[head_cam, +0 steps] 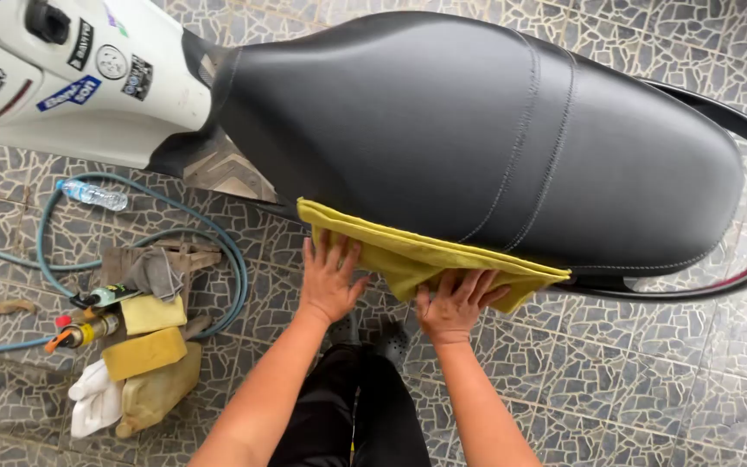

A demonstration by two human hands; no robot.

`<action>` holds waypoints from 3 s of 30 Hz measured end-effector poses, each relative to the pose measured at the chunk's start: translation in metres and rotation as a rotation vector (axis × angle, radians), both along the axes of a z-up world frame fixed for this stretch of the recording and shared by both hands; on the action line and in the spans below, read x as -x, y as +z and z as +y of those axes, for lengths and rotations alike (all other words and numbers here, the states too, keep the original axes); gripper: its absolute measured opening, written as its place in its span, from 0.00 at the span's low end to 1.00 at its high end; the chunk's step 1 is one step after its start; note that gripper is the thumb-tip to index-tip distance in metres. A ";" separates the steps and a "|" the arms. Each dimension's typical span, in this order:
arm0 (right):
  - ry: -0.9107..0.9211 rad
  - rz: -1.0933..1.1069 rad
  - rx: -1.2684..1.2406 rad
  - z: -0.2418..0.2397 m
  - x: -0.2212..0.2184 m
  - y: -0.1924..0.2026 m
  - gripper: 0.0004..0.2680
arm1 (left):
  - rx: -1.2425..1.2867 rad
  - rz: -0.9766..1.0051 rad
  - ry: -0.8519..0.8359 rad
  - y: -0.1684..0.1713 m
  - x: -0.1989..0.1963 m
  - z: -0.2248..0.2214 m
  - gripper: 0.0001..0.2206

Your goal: The person wipes the black scooter seat with a yellow cloth, folding and unfolding it to clean different areas. They then pick up a spray bottle, apply liquid to the seat, and continue wiping the surface with the cloth.

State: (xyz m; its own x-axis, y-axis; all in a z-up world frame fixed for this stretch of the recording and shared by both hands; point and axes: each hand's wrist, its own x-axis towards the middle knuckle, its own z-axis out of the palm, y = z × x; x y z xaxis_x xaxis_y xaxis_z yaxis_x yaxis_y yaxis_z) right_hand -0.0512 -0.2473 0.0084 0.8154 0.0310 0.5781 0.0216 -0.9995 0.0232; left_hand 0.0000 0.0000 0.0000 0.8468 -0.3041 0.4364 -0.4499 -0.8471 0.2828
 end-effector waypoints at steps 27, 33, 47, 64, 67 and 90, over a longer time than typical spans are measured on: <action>0.205 -0.512 0.181 -0.041 -0.039 0.050 0.13 | 0.065 -0.512 0.071 -0.027 -0.049 -0.020 0.27; 0.225 -0.568 0.044 -0.013 -0.043 -0.010 0.10 | 0.136 -0.560 -0.013 -0.051 -0.067 0.033 0.25; 0.071 -0.787 0.057 -0.074 -0.032 -0.047 0.19 | 0.078 -0.768 -0.022 -0.012 -0.055 -0.053 0.17; -0.076 -0.707 -0.244 -0.225 -0.049 -0.053 0.23 | 0.043 -0.797 -0.146 0.019 -0.040 -0.194 0.16; -0.121 -0.721 -0.370 -0.202 -0.051 -0.053 0.26 | -0.021 -0.783 -0.131 0.029 -0.027 -0.177 0.15; 0.050 -0.658 0.148 0.064 -0.055 -0.003 0.26 | 0.577 -0.696 -0.092 -0.104 -0.100 0.042 0.34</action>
